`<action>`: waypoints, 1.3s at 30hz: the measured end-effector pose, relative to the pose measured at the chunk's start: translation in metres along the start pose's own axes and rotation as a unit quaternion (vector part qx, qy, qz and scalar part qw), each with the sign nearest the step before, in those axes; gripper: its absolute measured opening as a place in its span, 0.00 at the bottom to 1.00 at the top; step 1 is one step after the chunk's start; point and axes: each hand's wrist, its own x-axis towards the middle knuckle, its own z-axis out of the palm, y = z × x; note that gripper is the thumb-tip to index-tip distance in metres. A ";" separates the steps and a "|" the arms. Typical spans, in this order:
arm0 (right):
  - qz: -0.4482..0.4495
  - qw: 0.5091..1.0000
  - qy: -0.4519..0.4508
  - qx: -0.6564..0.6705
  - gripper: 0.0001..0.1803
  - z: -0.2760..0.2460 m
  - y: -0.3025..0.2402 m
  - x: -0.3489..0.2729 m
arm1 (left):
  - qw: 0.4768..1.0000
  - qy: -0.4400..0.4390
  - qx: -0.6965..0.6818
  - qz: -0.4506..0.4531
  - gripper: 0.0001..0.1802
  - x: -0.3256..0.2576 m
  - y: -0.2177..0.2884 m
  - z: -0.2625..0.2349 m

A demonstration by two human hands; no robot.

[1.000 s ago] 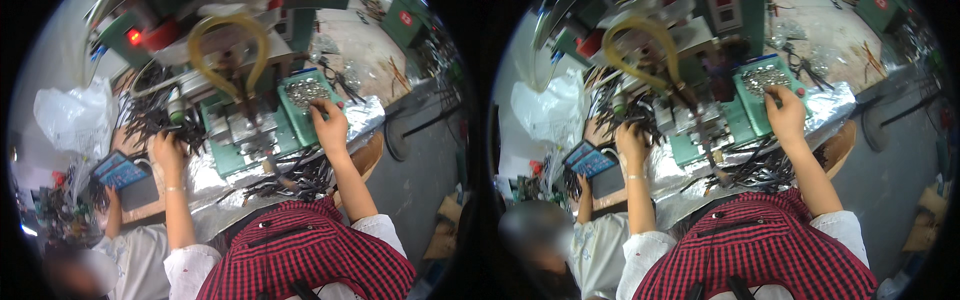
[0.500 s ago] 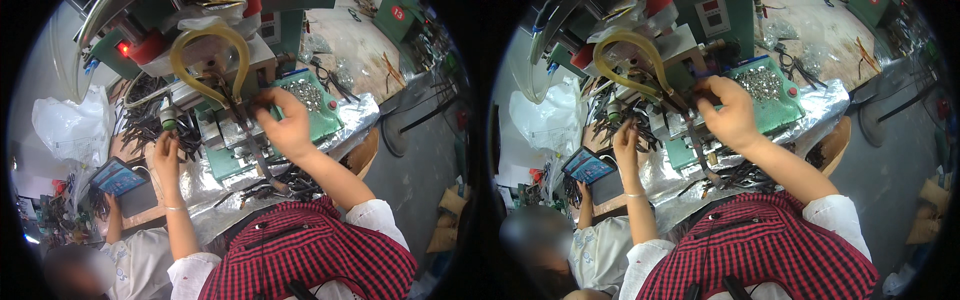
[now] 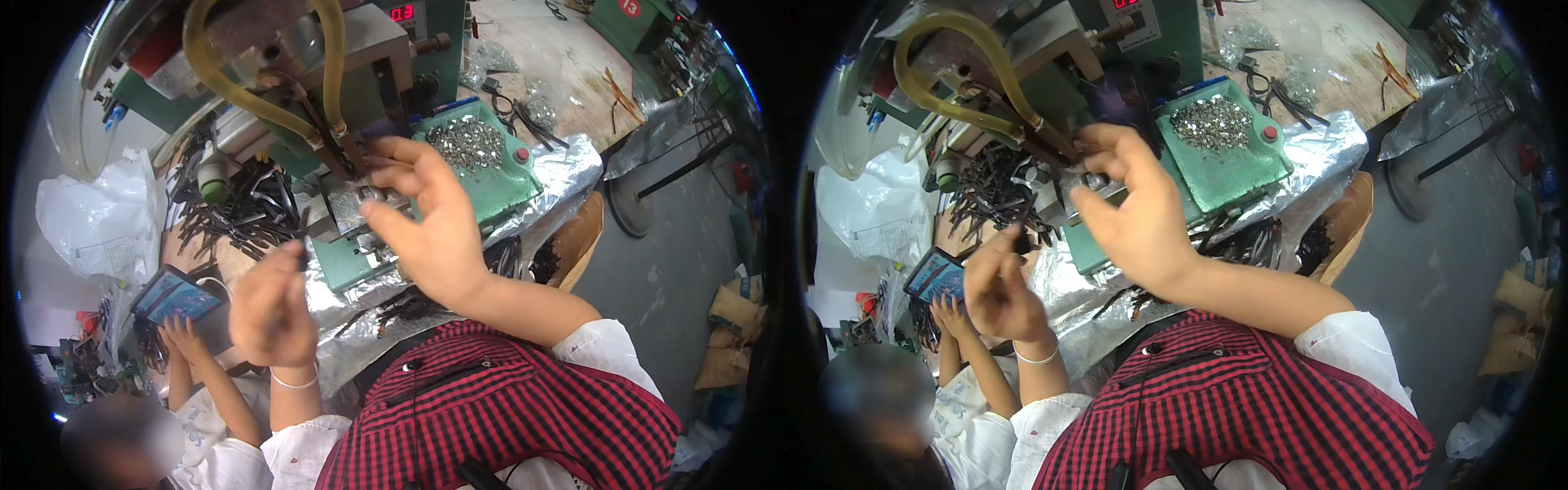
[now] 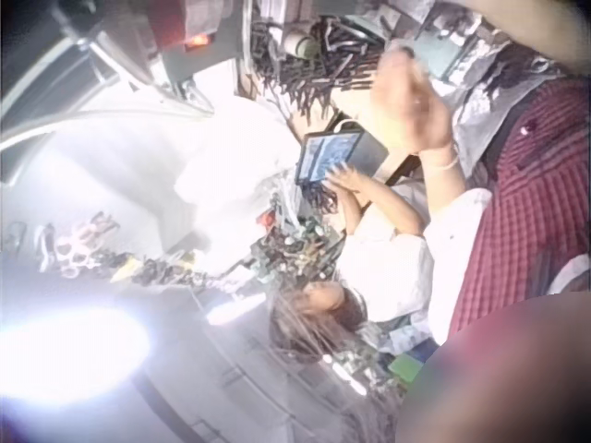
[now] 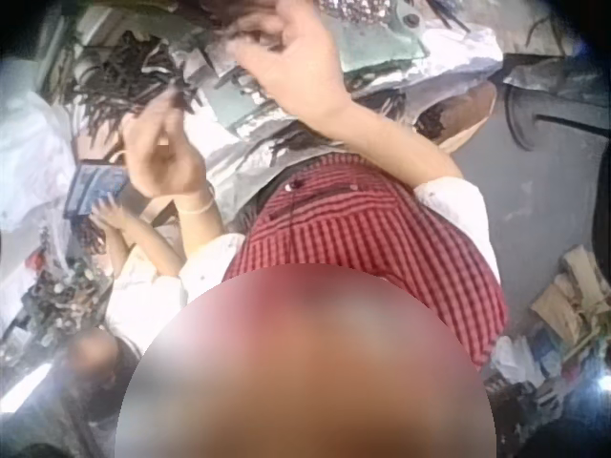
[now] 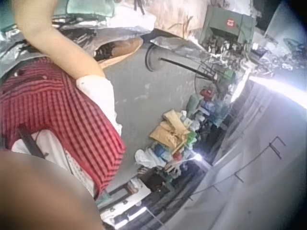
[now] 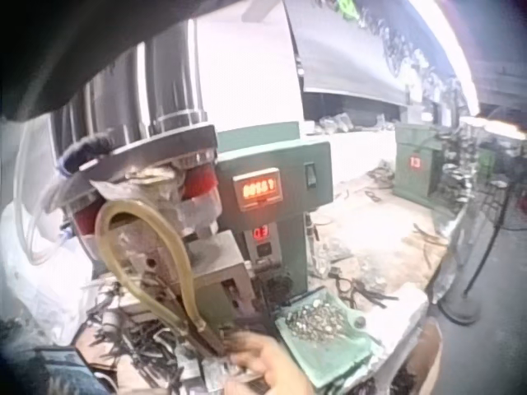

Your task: The person repeatedly picks small metal components from a tray and places them into a press machine, then removes the processed items. The task is performed continuously with both hands while a coworker uses a tablet nearby.

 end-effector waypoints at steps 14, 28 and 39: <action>-0.080 0.914 0.110 -0.383 0.15 -0.149 0.051 0.017 | 0.969 -0.112 0.068 0.208 0.15 -0.008 -0.004 0.061; -0.061 0.778 -0.018 -0.625 0.06 -0.147 0.066 0.012 | 0.981 -0.180 0.050 0.050 0.20 -0.007 0.030 0.032; -0.066 0.909 0.051 -0.408 0.08 -0.115 0.053 0.018 | 0.859 -0.312 0.391 -0.112 0.14 -0.059 -0.123 -0.079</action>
